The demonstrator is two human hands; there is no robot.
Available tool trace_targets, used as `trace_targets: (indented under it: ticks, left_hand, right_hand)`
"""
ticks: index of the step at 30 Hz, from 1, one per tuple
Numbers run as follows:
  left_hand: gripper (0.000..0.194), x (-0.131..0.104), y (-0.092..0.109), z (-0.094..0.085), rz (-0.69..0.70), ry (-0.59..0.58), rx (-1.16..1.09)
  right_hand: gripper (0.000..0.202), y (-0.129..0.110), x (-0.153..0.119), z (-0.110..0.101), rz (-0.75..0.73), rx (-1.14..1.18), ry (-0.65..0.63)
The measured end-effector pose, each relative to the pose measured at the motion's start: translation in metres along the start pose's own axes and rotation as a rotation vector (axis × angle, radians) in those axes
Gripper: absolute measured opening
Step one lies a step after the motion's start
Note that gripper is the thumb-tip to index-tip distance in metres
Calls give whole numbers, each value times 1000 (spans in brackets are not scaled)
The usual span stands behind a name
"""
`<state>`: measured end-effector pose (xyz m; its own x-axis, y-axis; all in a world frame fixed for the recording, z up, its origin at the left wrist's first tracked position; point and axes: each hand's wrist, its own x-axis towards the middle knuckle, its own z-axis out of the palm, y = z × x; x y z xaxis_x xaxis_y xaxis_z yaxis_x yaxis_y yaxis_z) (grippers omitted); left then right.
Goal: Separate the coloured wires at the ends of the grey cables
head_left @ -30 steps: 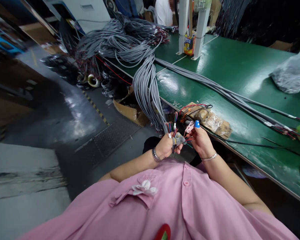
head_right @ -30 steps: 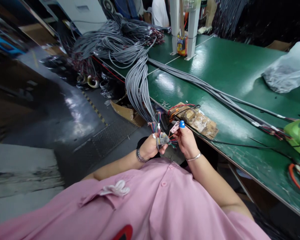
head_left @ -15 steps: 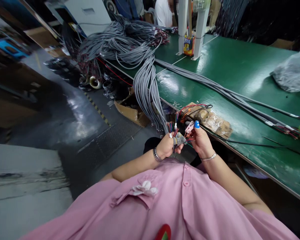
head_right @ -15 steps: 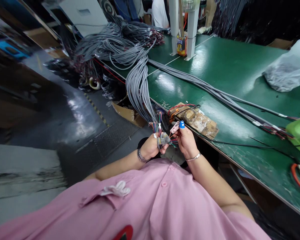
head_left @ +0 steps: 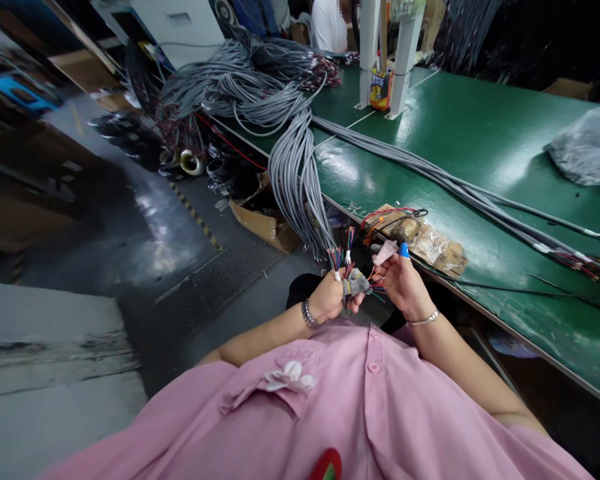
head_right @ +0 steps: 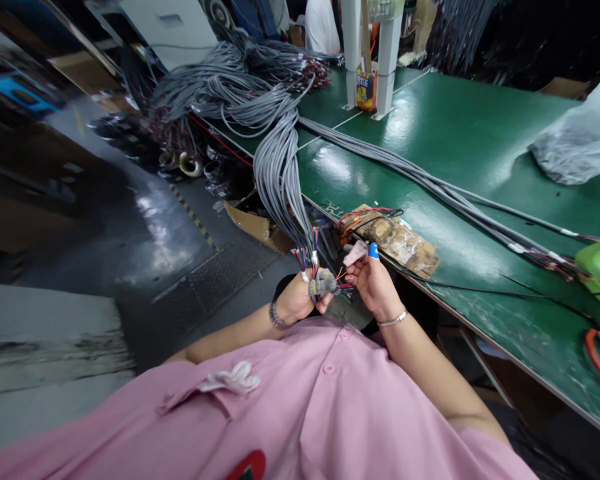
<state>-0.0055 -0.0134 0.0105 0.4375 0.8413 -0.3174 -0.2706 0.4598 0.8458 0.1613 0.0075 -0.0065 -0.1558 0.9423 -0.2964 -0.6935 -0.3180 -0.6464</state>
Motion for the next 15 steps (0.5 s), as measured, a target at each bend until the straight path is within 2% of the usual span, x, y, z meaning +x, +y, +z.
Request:
trace_targets:
  ticks: [6, 15]
  left_hand:
    - [35, -7, -1, 5, 43, 54, 12]
    - [32, -4, -8, 14, 126, 145, -1]
  right_hand:
    - [32, -4, -4, 3, -87, -65, 20]
    - [47, 2, 5, 2, -33, -5, 6]
